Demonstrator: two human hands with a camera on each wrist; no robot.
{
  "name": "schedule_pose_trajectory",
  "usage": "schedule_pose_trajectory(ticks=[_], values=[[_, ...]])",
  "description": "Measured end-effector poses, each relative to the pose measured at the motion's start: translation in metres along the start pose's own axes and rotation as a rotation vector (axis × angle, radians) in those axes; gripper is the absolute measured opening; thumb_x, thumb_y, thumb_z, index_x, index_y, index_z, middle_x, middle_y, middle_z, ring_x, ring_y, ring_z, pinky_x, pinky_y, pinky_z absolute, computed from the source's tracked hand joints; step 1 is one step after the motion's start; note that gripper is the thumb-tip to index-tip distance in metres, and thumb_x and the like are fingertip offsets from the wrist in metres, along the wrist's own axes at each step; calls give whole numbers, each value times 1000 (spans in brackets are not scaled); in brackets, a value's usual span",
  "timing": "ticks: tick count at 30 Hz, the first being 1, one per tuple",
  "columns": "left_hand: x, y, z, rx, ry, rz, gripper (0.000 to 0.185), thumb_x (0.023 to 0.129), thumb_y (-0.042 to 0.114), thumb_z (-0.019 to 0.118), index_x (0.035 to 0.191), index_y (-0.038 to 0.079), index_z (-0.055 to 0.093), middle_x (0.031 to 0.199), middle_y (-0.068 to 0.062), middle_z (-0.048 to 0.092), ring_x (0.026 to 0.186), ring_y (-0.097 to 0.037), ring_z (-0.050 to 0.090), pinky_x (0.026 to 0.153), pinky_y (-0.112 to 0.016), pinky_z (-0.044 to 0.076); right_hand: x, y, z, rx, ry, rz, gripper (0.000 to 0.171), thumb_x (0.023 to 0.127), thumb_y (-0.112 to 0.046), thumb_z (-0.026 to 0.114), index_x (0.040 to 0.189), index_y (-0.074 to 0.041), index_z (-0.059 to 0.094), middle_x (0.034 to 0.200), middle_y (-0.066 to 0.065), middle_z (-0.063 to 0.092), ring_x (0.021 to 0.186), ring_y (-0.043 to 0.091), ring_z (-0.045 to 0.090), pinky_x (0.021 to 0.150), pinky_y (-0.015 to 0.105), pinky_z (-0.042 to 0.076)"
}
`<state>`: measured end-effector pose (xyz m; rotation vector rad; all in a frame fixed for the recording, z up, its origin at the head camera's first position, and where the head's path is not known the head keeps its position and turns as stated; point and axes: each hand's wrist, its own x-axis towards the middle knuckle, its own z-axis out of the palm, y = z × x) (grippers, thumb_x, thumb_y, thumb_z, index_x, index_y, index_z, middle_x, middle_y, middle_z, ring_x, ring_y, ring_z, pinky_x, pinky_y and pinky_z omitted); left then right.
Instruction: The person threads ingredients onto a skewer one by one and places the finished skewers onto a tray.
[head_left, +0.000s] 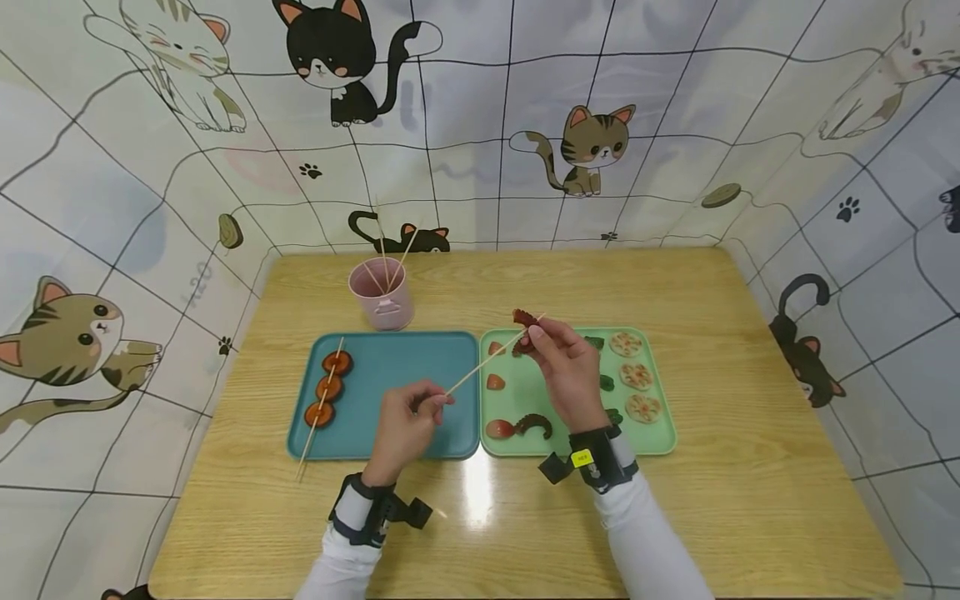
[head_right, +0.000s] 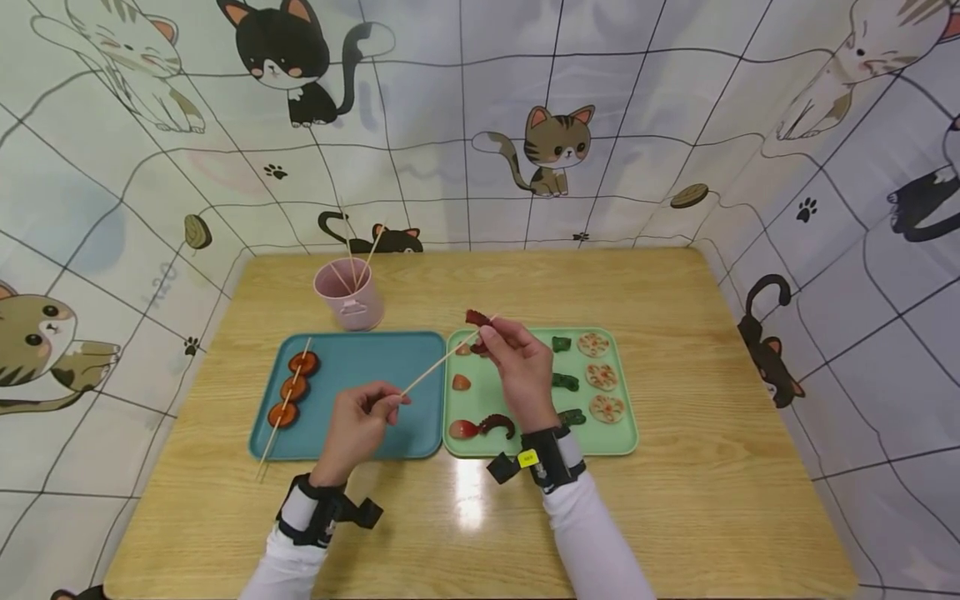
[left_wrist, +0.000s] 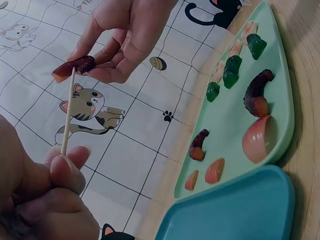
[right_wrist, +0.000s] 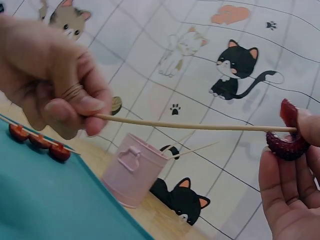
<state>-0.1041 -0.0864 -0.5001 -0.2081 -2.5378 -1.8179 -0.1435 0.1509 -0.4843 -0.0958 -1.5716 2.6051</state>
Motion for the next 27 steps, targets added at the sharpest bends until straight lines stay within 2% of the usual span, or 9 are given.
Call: schedule_pose_trajectory(ticks=[4,9,13,18,22,25,27], values=[[2,1,3,-8,-10,-21,21,97,-2,64,82,7,76,66,-15,64,58,-10,53,56,-21,39,-7,12,6,2,0,-1,10,97,-9,70,104,-14,76,90,1,74,87,13,71,87,29,60],[5,5,9,3,-13,-11,23,97,-1,64,81,9,76,63,-11,62,56,-9,50,53,-20,36,-21,32,15,-37,-14,32,10,96,-7,71,105,-11,74,90,0,75,85,12,72,86,30,61],[11,10,15,4,-24,2,21,97,1,64,82,8,76,65,-9,63,56,-10,51,54,-21,38,-28,44,20,-53,-31,75,9,96,-9,72,105,-10,73,92,-1,75,87,12,72,87,31,61],[16,13,19,-39,-35,1,22,98,-1,62,82,6,75,65,-13,63,55,-10,52,55,-21,38,-25,45,20,-36,-18,79,8,96,-10,72,104,-9,72,90,0,75,86,12,72,84,29,61],[16,14,21,-48,3,-17,22,98,-3,61,81,4,74,67,-13,65,55,-10,51,54,-21,37,-25,45,24,-38,-8,79,6,96,-7,71,101,-11,72,89,0,75,84,12,73,83,31,62],[16,12,22,-36,29,-13,23,97,-4,61,80,4,74,71,-10,69,56,-10,51,54,-21,37,-26,44,27,-64,18,59,5,95,-8,73,100,-8,72,88,1,76,81,13,74,82,33,62],[17,8,22,-37,36,11,24,96,-5,61,79,5,75,73,-8,71,57,-10,51,53,-21,37,-27,44,29,-90,27,37,9,94,-8,74,101,-4,72,87,2,76,80,13,74,81,33,62]])
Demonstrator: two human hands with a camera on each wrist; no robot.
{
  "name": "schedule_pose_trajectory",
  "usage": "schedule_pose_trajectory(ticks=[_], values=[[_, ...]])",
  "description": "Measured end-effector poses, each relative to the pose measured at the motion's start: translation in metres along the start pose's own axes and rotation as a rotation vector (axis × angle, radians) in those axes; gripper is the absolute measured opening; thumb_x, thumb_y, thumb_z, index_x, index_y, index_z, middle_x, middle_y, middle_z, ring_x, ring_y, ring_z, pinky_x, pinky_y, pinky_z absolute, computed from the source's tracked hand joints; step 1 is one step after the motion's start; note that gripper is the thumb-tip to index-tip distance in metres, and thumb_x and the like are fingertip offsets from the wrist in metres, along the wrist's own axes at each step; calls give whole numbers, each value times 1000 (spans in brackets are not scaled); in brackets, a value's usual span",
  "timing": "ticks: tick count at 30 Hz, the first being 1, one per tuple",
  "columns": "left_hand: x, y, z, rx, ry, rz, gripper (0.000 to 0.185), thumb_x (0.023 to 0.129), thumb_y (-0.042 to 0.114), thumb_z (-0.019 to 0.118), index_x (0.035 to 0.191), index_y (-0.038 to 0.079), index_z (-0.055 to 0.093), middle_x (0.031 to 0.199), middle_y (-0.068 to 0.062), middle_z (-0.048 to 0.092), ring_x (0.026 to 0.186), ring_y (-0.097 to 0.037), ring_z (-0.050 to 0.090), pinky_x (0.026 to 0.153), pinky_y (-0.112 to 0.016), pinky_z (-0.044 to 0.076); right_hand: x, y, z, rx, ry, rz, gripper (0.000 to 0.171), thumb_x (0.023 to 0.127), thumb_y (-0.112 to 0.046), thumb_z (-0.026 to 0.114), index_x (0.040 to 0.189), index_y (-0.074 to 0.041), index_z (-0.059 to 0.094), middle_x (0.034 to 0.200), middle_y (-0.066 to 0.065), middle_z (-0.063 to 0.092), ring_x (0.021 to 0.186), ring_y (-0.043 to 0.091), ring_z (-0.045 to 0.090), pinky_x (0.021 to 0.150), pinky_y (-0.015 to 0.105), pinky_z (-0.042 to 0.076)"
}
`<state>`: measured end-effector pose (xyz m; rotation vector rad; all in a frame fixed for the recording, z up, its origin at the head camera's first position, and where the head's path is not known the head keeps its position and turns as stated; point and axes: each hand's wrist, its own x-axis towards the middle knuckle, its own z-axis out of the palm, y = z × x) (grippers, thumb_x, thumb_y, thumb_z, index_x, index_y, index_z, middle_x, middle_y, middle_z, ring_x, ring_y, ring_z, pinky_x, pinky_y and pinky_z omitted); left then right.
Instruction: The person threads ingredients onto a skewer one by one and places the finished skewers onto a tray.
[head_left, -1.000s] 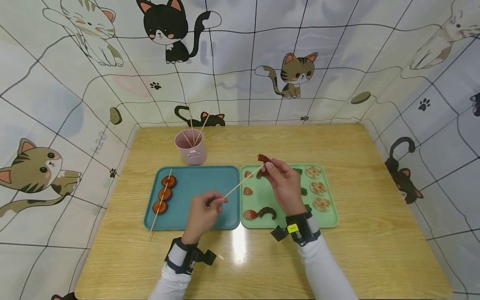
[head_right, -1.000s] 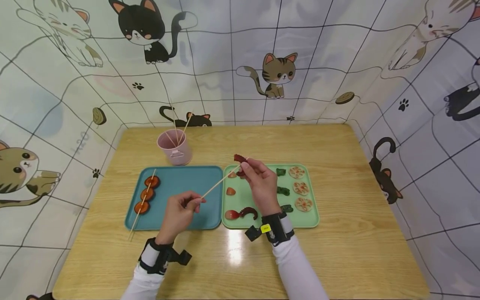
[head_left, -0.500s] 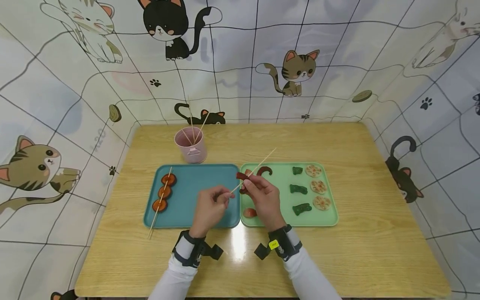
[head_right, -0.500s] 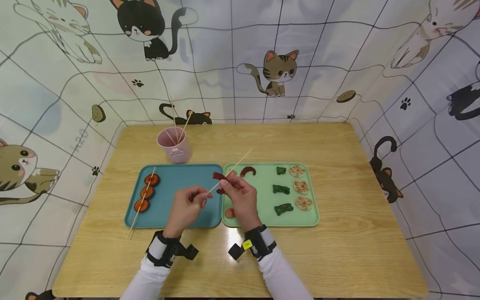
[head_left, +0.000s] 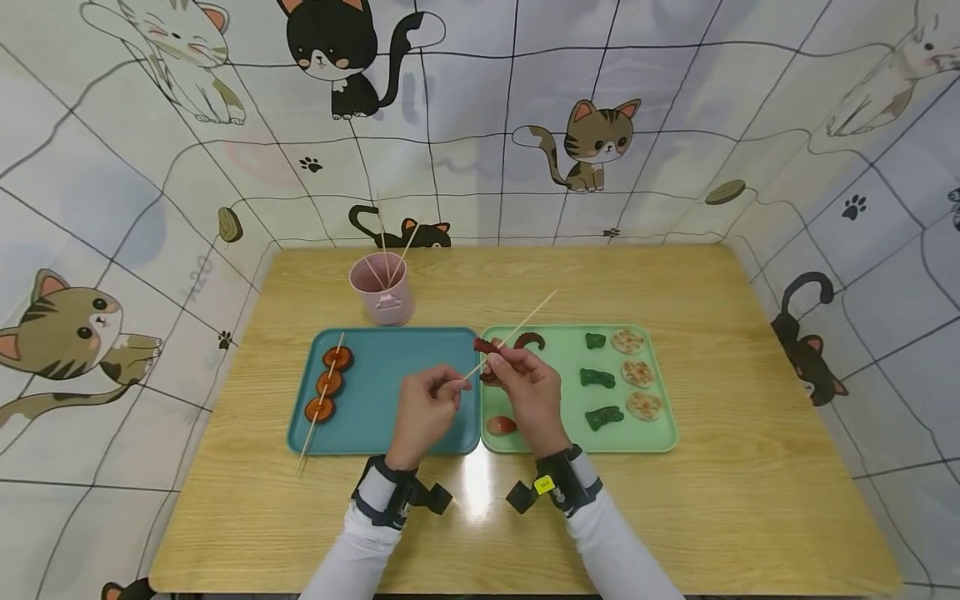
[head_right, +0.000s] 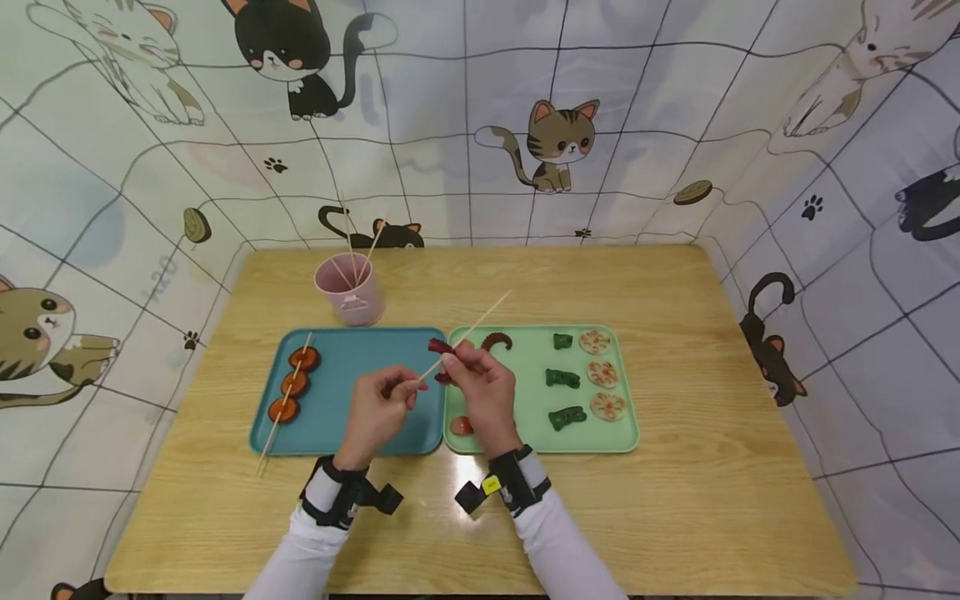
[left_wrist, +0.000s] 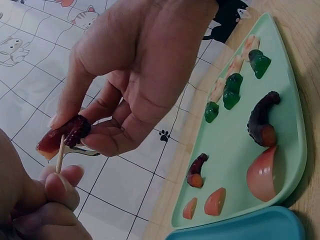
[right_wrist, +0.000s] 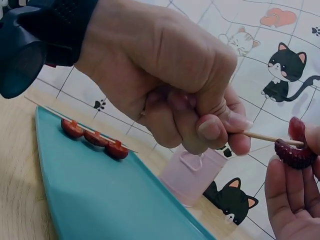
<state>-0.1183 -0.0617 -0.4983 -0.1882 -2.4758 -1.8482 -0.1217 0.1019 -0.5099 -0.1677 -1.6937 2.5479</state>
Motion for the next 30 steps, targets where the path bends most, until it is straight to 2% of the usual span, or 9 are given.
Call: schedule_pose_trajectory(ticks=[3,7,9,11,15,19,22,26,30], values=[[-1,-1,0,11,23,8,26,94,-7,59,77,5,74,71,-8,70,55,-10,50,52,-21,36,-3,1,4,-36,-5,-20,16,93,-9,76,103,2,71,87,2,76,78,14,74,78,32,62],[-1,1,1,48,48,16,27,92,-7,61,74,9,73,63,-5,62,53,-10,48,51,-22,35,-9,5,6,-94,-53,70,26,93,-22,78,109,-2,72,89,-2,77,79,12,74,51,27,53],[2,4,2,66,37,20,24,93,-4,64,75,10,72,62,-3,59,53,-10,49,51,-22,35,-9,6,5,-133,-68,89,27,93,-26,77,110,-6,72,91,-4,76,82,11,74,47,25,48],[4,7,4,61,10,16,21,94,-1,64,77,10,72,63,-2,59,55,-10,50,52,-22,36,-7,6,3,-132,-64,73,25,94,-26,76,109,-7,71,92,-4,76,86,11,74,53,25,54],[9,9,-1,52,-48,26,21,98,3,62,80,10,71,64,-4,59,55,-10,50,52,-22,36,2,4,0,-102,-112,29,20,96,-16,74,109,-2,69,95,-2,76,89,12,75,84,30,61],[8,4,-7,31,-75,36,22,100,5,63,80,9,70,63,-8,58,54,-12,49,51,-23,35,7,-3,-9,-154,-195,76,31,97,-20,72,117,3,67,99,-1,75,91,15,75,88,36,61],[6,-1,-12,23,-79,39,18,101,9,65,84,8,72,65,-11,60,57,-13,52,53,-23,36,12,-10,-20,-211,-233,87,39,100,-27,69,124,4,66,104,4,75,95,23,75,91,40,60],[6,-7,-17,37,-61,37,16,101,12,65,88,7,72,65,-12,62,57,-11,52,56,-23,37,22,-22,-44,-337,-241,85,35,101,-29,67,122,0,69,109,13,75,98,30,73,90,41,61],[8,-11,-23,63,-31,24,16,101,10,63,88,5,71,66,-13,62,57,-14,53,55,-23,37,29,-33,-73,-629,-279,86,28,101,-27,67,119,-5,72,110,16,74,98,32,72,85,42,60]])
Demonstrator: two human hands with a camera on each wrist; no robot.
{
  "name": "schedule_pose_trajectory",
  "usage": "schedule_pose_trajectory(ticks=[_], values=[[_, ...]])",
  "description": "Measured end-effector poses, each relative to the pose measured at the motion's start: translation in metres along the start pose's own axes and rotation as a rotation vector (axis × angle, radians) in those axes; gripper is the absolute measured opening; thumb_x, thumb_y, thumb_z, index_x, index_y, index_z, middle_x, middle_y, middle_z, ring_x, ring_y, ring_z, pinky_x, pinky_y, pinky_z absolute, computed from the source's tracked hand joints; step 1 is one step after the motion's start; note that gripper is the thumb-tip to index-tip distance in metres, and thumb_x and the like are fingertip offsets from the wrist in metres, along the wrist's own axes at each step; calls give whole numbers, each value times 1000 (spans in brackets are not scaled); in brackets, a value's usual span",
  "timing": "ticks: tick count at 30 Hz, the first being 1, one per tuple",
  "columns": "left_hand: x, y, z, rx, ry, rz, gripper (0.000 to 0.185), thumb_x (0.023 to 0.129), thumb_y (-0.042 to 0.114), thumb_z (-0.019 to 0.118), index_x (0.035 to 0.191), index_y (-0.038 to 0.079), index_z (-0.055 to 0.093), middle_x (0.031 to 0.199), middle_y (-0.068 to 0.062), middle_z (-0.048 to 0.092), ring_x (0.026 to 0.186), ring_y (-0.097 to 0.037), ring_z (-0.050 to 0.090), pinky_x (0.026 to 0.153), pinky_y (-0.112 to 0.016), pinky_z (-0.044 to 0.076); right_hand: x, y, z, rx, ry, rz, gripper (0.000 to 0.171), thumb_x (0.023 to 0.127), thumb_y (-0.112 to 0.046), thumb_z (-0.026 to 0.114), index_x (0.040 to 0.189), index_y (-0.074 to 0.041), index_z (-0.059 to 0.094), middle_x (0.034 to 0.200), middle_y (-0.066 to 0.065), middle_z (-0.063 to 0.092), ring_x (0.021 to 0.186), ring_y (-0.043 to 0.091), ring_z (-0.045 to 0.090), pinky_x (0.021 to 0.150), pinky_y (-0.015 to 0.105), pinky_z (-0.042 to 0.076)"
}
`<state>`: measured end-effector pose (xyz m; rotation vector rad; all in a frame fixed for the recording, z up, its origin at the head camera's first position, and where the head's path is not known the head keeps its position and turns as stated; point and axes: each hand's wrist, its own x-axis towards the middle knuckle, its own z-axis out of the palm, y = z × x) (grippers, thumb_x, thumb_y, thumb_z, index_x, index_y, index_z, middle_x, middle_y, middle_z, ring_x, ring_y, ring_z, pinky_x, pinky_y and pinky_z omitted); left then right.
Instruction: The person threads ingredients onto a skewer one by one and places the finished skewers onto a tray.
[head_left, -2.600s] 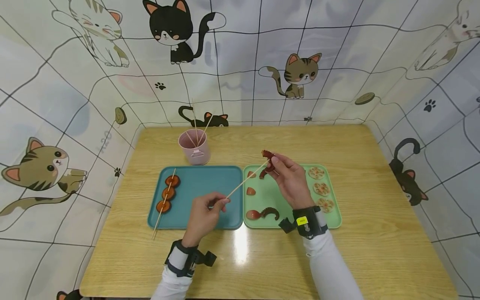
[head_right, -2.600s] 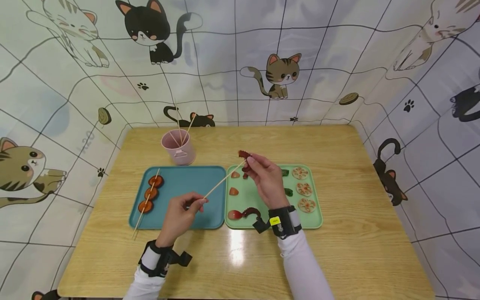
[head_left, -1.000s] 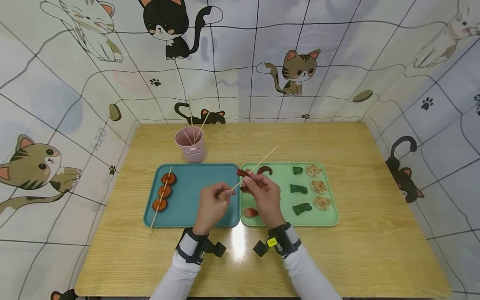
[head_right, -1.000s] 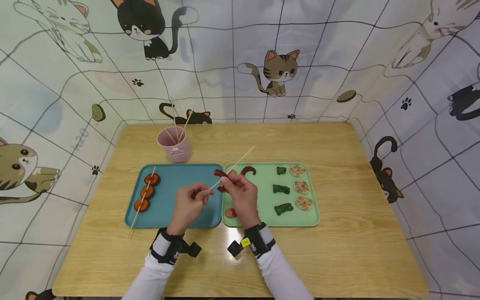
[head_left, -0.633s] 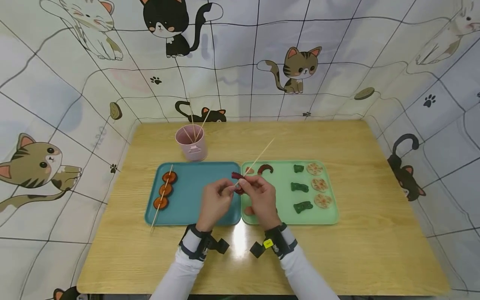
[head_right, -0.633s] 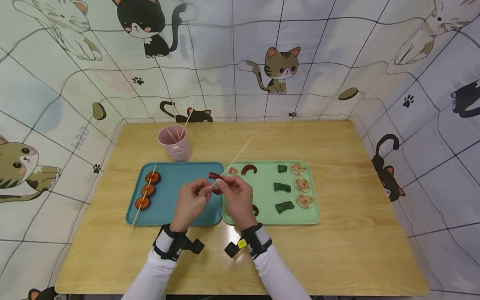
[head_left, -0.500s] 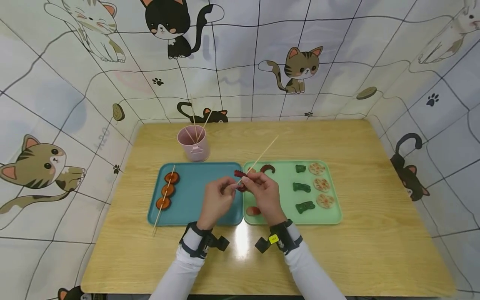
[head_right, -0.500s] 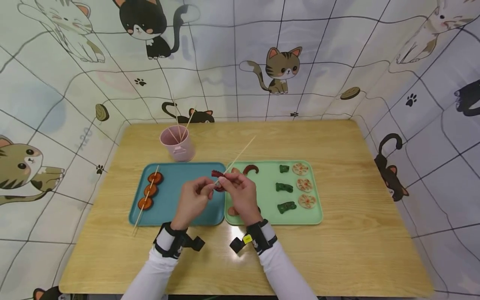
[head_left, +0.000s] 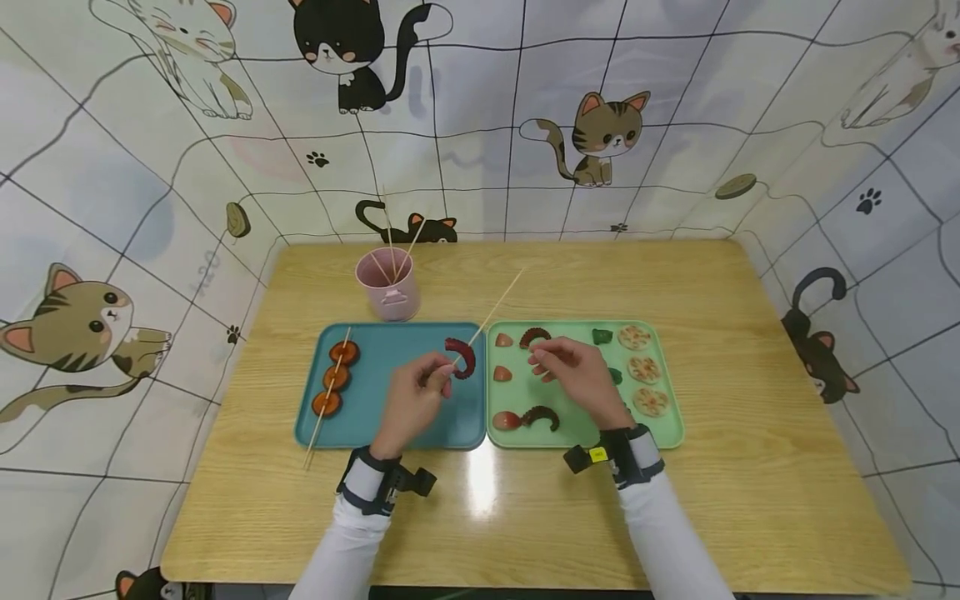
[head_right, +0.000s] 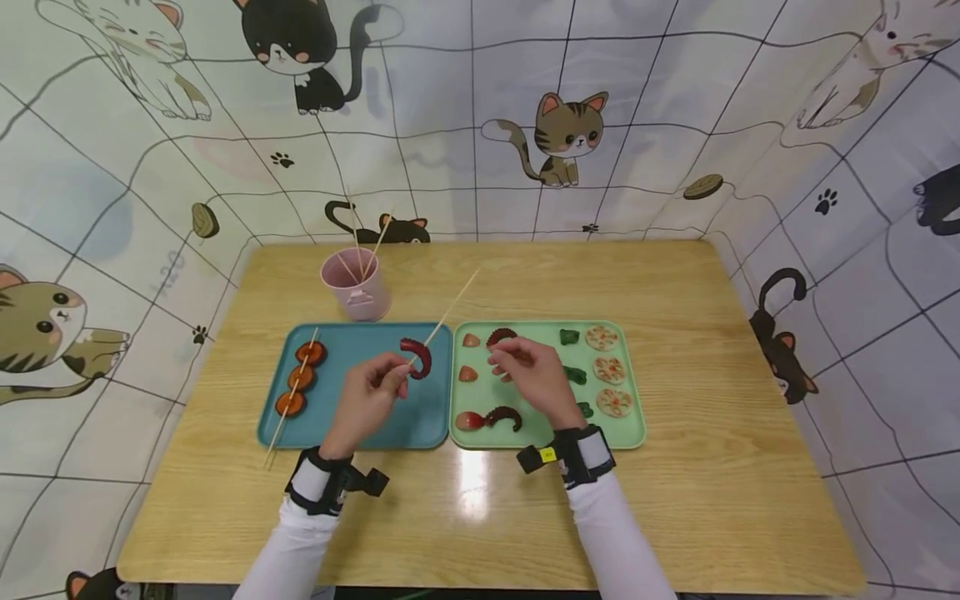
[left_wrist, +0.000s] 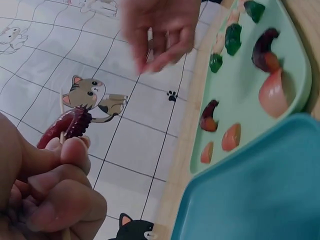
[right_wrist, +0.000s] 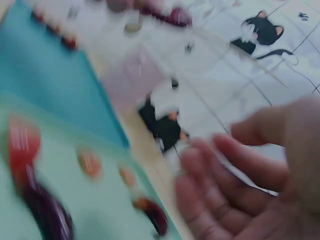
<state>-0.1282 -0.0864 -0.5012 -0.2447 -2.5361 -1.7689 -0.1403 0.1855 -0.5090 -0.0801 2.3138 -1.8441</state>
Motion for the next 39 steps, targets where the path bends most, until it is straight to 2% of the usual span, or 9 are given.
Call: schedule_pose_trajectory(ticks=[4,7,11,18,22,25,30,35,39], values=[[3,-3,-1,8,9,-16,14,102,9,62,91,4,70,67,-14,63,59,-23,57,54,-23,37,-8,10,-22,-353,-136,13,24,100,-27,67,116,-10,74,107,7,75,98,26,69,82,38,55],[4,-4,-2,9,11,-20,12,102,11,63,94,5,70,67,-13,64,61,-30,59,54,-23,38,-13,19,-27,-499,-249,7,24,97,-27,70,115,-11,73,104,1,74,95,17,67,79,34,53],[4,-5,-2,1,4,-9,12,102,13,63,95,7,70,67,-10,65,61,-29,60,52,-24,38,-18,31,-24,-551,-308,23,25,92,-25,78,113,-13,73,99,-2,72,88,11,64,76,30,52],[3,-6,-3,23,1,15,13,103,13,63,91,9,68,65,-5,63,55,-16,54,50,-26,36,-18,36,-12,-607,-297,-17,19,89,-16,79,106,-12,74,94,0,68,85,15,61,77,32,50],[1,-8,-3,26,-15,6,13,102,12,63,91,8,68,65,-4,63,55,-16,54,50,-26,36,-17,39,-11,-610,-261,37,11,90,-15,78,100,-16,74,91,-4,69,83,11,61,75,31,50],[0,-9,-2,28,-29,-6,13,102,12,63,91,9,68,65,-3,63,55,-17,54,50,-25,36,-16,39,-13,-566,-243,73,9,91,-18,78,99,-19,73,90,-5,70,83,11,62,75,31,49],[-1,-7,-2,32,-41,-15,13,102,12,63,90,11,68,65,-3,63,56,-18,54,51,-25,36,-13,38,-20,-476,-216,49,9,92,-23,78,100,-21,74,88,-5,72,82,13,65,75,33,50],[-2,-5,-1,19,-52,-18,13,102,11,63,91,12,68,65,-4,63,55,-17,54,51,-25,37,-8,33,-26,-354,-182,83,20,92,-30,78,110,-19,76,93,-3,76,85,17,71,76,33,53],[-4,-2,-1,17,-63,-17,13,102,11,63,91,12,69,64,-4,63,56,-19,55,50,-25,37,-5,23,-31,-207,-132,135,35,93,-36,76,119,-14,74,105,8,78,92,20,74,83,41,56]])
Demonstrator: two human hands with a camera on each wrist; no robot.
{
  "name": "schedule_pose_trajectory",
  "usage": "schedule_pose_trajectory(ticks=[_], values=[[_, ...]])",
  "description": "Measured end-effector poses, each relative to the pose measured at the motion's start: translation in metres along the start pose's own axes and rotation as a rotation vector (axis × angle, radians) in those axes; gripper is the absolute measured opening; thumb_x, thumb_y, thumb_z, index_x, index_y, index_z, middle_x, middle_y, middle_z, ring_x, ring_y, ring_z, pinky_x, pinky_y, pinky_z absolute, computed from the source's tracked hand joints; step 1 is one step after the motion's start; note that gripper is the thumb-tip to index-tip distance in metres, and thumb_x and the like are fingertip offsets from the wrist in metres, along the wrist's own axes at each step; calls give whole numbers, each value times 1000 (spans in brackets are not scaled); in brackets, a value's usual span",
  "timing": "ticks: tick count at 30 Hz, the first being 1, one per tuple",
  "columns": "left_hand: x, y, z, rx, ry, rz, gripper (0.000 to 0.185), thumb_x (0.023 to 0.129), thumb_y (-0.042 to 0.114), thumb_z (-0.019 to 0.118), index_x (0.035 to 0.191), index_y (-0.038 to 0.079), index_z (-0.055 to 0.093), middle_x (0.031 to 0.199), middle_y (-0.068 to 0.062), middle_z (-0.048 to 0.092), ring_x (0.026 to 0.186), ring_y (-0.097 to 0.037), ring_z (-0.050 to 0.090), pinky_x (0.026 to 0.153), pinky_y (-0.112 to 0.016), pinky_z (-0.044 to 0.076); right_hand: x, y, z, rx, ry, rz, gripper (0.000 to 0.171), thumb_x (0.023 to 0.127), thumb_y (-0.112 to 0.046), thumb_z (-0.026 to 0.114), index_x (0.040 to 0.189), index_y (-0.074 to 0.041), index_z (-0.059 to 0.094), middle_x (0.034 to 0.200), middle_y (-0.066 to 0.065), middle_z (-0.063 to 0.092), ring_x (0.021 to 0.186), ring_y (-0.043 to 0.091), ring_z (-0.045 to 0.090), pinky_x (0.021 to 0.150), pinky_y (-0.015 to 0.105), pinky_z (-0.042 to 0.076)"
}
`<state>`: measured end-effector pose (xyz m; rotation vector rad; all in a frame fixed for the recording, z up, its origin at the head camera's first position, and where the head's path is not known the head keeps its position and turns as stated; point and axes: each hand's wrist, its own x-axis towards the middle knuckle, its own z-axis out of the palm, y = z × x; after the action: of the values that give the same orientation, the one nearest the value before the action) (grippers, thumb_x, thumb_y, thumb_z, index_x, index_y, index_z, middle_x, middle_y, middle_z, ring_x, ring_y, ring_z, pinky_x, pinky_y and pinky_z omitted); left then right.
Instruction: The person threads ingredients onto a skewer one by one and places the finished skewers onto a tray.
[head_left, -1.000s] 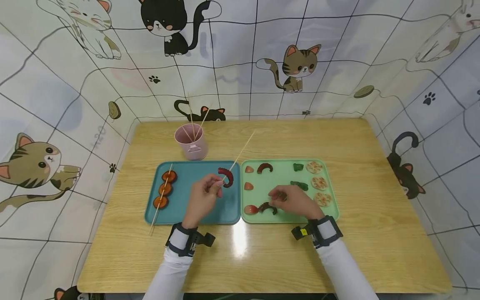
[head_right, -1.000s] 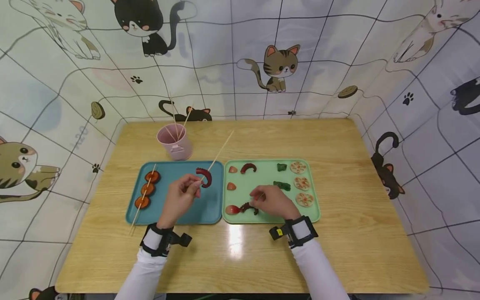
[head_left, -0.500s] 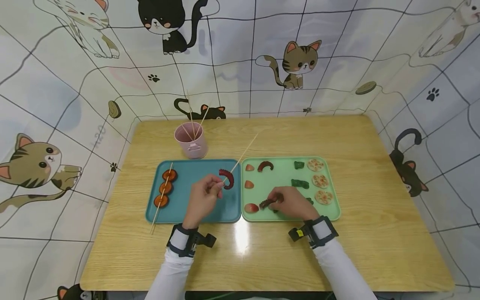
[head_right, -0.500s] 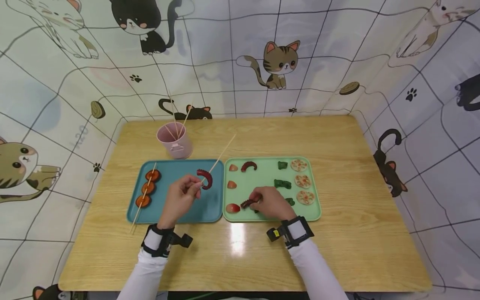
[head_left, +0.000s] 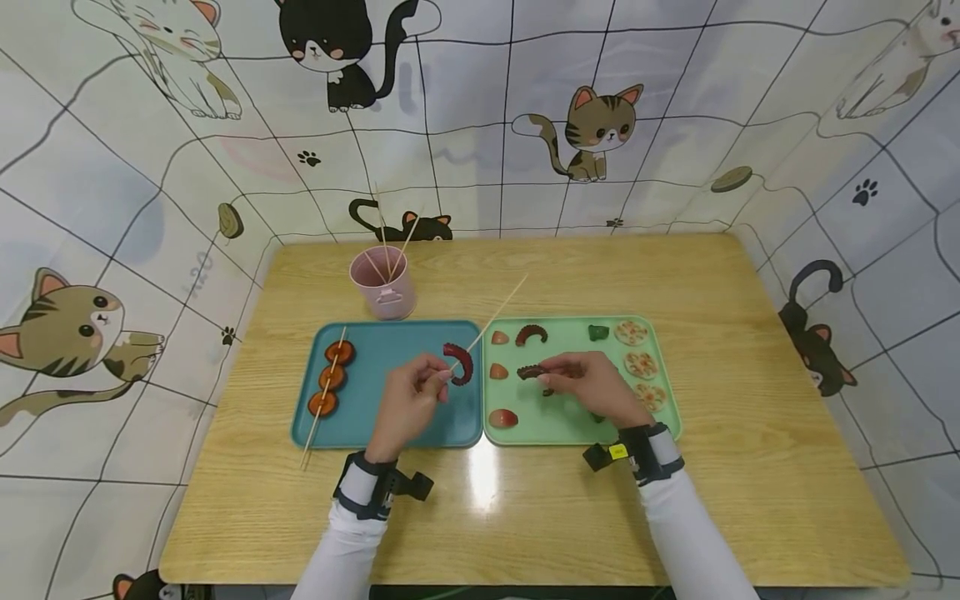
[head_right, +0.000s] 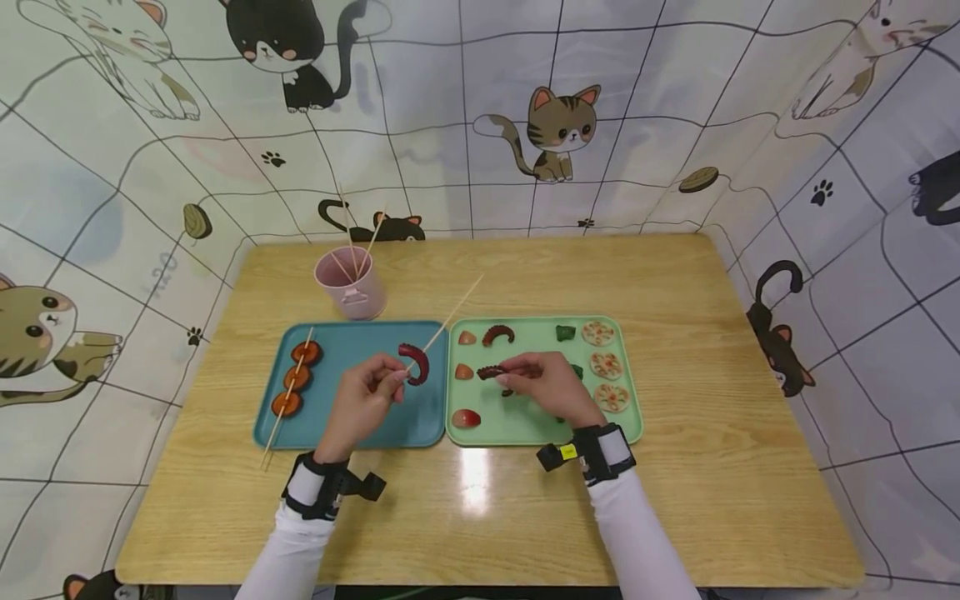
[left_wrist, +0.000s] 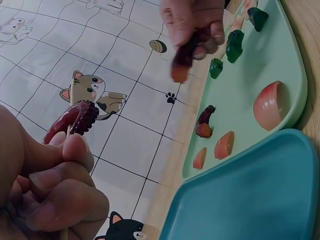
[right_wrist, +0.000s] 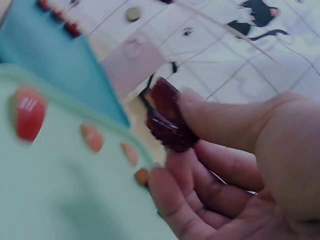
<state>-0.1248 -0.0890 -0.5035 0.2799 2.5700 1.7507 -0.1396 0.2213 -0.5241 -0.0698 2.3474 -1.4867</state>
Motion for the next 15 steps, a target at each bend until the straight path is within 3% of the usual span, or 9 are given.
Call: schedule_pose_trajectory(ticks=[4,8,12,15], values=[[-3,4,-1,-12,-16,5,13,102,11,63,91,13,69,65,-5,63,58,-25,57,51,-25,38,4,-11,-8,173,67,10,41,95,-39,73,125,-11,71,122,17,73,99,21,74,97,50,54],[-6,7,-2,-29,-31,12,13,103,12,62,91,13,69,65,-5,62,60,-25,58,54,-25,41,9,-24,-15,313,161,9,47,97,-42,70,131,-9,67,126,13,68,99,14,71,98,34,56],[-8,8,-2,-35,-43,28,14,103,13,62,90,13,69,65,-6,62,60,-22,58,55,-25,43,16,-42,-21,593,208,8,53,98,-36,69,138,-2,59,131,8,59,105,14,64,93,20,56],[-9,8,-2,-40,-56,35,14,103,13,62,91,13,69,65,-5,62,60,-28,58,54,-24,41,21,-56,-24,850,193,7,61,97,-30,70,146,1,51,136,9,49,112,17,58,93,19,54]])
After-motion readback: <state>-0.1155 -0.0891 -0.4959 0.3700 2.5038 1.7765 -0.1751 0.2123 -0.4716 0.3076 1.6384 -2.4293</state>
